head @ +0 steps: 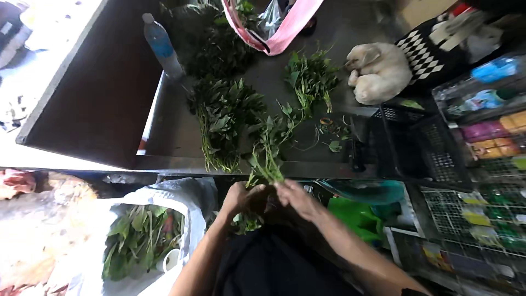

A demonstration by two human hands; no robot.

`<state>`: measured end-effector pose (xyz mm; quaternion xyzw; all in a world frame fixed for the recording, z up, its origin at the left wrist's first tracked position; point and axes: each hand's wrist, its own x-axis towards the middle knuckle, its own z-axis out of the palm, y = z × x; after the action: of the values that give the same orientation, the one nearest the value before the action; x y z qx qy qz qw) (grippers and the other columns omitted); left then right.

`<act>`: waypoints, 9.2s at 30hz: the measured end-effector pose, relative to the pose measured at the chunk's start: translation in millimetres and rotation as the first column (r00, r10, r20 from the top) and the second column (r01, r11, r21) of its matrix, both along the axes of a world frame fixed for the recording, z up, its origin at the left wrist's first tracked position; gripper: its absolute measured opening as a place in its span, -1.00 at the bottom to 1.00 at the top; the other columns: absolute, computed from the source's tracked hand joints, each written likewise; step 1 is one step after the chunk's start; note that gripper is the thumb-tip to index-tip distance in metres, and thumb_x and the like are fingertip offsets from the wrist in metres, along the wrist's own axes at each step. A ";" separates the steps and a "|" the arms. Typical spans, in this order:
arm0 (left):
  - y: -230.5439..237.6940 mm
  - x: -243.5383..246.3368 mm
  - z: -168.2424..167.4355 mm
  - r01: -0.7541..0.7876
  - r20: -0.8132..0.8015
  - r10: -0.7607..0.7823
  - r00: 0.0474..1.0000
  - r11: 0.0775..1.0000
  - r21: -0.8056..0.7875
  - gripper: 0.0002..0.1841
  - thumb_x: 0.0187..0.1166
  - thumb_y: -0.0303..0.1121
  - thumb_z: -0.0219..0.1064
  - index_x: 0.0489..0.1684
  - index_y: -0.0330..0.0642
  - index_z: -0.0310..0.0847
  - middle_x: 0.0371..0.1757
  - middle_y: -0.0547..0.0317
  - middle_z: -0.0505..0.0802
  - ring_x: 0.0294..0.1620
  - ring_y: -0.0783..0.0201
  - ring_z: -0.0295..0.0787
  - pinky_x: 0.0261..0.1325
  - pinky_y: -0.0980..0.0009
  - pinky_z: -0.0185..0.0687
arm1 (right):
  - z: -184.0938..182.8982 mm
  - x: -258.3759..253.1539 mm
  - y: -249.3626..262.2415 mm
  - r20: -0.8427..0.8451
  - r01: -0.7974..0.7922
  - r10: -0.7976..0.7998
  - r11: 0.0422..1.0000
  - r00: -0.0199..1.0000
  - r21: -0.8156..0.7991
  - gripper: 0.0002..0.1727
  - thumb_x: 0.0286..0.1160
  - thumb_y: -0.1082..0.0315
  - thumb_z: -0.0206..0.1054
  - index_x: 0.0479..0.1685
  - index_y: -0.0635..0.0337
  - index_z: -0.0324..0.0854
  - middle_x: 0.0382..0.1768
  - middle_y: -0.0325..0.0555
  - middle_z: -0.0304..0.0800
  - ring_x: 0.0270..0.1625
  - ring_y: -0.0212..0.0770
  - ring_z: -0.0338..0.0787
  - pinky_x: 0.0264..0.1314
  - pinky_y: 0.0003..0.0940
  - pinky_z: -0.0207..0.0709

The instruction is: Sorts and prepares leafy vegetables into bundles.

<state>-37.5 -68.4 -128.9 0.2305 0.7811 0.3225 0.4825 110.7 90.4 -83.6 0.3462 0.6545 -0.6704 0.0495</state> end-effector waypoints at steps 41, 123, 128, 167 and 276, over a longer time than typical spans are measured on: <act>-42.5 3.8 -3.4 -0.088 -0.024 0.089 0.996 0.995 0.051 -0.69 0.54 -0.01 0.46 -0.01 0.00 0.78 -0.27 0.25 0.83 -0.26 0.35 0.75 -0.04 0.18 0.67 | -89.5 -87.1 86.6 0.319 0.170 -0.304 0.906 0.898 0.387 -0.38 0.64 -0.14 0.33 0.19 0.34 0.71 -0.01 0.24 0.82 -0.08 0.08 0.85 0.16 0.05 0.70; -17.4 -32.0 57.6 -0.038 0.092 -0.016 0.996 0.832 0.554 -0.78 0.73 -0.31 0.24 0.10 -0.27 0.63 -0.27 0.32 0.79 -0.34 0.53 0.71 -0.12 0.50 0.70 | -52.8 -27.7 78.6 -0.030 0.185 -0.252 0.617 0.967 0.765 -0.24 0.62 0.05 0.36 0.65 0.42 0.34 0.50 0.46 0.50 0.39 0.30 0.68 0.43 0.15 0.58; 15.6 -22.5 67.4 0.029 0.063 -0.082 0.995 0.807 0.590 -0.54 0.57 -0.31 0.44 0.37 -0.29 0.49 -0.09 0.25 0.80 -0.15 0.51 0.74 0.03 0.49 0.73 | 27.8 -33.1 49.3 -0.375 -0.017 0.275 0.825 0.885 0.565 -0.58 0.61 0.10 0.33 0.24 0.18 0.78 0.25 0.01 0.75 0.06 -0.31 0.80 0.07 -0.39 0.75; 275.0 96.8 96.0 0.108 -0.097 -0.120 0.988 0.987 -0.122 -0.60 0.41 -0.04 0.56 -0.14 -0.22 0.74 -0.30 0.10 0.80 -0.24 0.21 0.74 -0.04 0.09 0.66 | 20.6 42.5 296.6 -0.554 -0.415 0.395 0.905 0.733 0.096 -0.08 0.33 0.21 0.63 0.78 0.04 0.27 0.37 -0.13 0.67 -0.01 -0.36 0.83 0.05 -0.43 0.78; 227.7 109.4 48.5 0.086 -0.269 -0.075 0.960 0.996 0.026 -0.48 0.81 0.02 -0.09 0.02 -0.25 0.65 -0.47 0.30 0.69 -0.44 0.42 0.66 -0.23 0.36 0.67 | -73.7 58.3 332.3 0.114 -0.057 -0.032 0.713 0.993 0.699 -0.62 0.74 0.23 0.21 0.31 0.30 0.68 0.21 0.24 0.79 0.26 0.20 0.80 0.38 0.12 0.62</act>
<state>71.9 159.3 -80.4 0.3126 0.8229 0.2832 0.3808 169.0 422.7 -157.3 0.3736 0.8578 -0.3505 -0.0422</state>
